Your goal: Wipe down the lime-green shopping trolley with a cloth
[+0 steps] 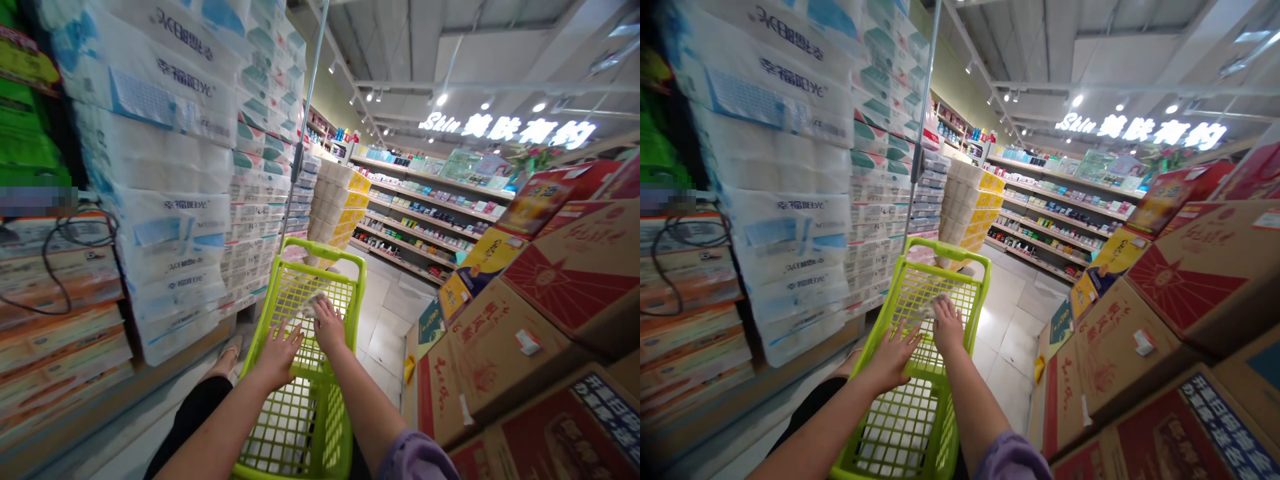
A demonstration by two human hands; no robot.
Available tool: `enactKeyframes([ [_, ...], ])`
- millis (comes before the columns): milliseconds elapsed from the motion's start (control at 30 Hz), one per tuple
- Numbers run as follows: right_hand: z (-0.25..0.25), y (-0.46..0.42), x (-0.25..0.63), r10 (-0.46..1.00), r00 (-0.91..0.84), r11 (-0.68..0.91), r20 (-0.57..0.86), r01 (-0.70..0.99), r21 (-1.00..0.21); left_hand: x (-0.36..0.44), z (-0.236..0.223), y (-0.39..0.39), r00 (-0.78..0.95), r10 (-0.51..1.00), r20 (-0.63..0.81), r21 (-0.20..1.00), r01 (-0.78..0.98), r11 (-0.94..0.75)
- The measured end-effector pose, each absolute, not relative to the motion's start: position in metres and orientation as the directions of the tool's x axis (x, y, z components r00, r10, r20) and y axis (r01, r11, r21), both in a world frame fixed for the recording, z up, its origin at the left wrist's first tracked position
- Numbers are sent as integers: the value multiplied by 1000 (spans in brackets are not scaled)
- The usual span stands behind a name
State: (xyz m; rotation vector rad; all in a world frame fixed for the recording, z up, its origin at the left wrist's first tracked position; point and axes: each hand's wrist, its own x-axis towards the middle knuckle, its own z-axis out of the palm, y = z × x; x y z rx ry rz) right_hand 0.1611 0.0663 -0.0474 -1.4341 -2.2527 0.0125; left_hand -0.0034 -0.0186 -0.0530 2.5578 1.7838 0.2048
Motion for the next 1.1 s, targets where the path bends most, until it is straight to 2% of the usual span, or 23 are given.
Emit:
enactKeyframes([
  [67, -46, 65, 160, 874, -312, 426, 373, 861, -278, -4, -53, -18, 339, 936, 96, 71, 936, -346],
  [167, -43, 62, 160, 808, -474, 573, 350, 771, -279, -5, -52, -19, 343, 934, 98, 35, 937, -348],
  [200, -42, 62, 160, 813, -464, 566, 351, 773, -288, -5, -51, -19, 348, 932, 98, 23, 936, -351],
  [300, -36, 60, 160, 913, -209, 337, 350, 870, -360, -5, -48, -19, 360, 929, 88, -10, 933, -361],
  [333, -34, 60, 160, 924, -183, 308, 335, 877, -369, -5, -46, -19, 362, 929, 82, -18, 932, -362],
  [467, -30, 60, 160, 891, -374, 446, 257, 826, -345, -5, -41, -19, 357, 932, 58, -31, 934, -356],
  [633, -29, 58, 162, 951, -173, 268, 258, 876, -400, -3, -37, -20, 352, 936, 28, -36, 936, -350],
  [767, -29, 58, 162, 901, -366, 431, 232, 816, -385, -4, -39, -19, 351, 937, 3, -35, 936, -350],
  [900, -28, 57, 161, 958, -166, 254, 235, 873, -417, -5, -42, -18, 362, 932, 15, -34, 932, -361],
  [933, -27, 56, 161, 959, -166, 251, 228, 873, -417, -5, -42, -18, 361, 932, 16, -35, 932, -360],
  [1033, -27, 54, 161, 918, -337, 394, 208, 831, -393, -5, -43, -18, 355, 935, 9, -49, 934, -355],
  [1100, -28, 55, 160, 916, -339, 398, 213, 834, -383, -6, -44, -18, 355, 935, 11, -55, 934, -354],
])
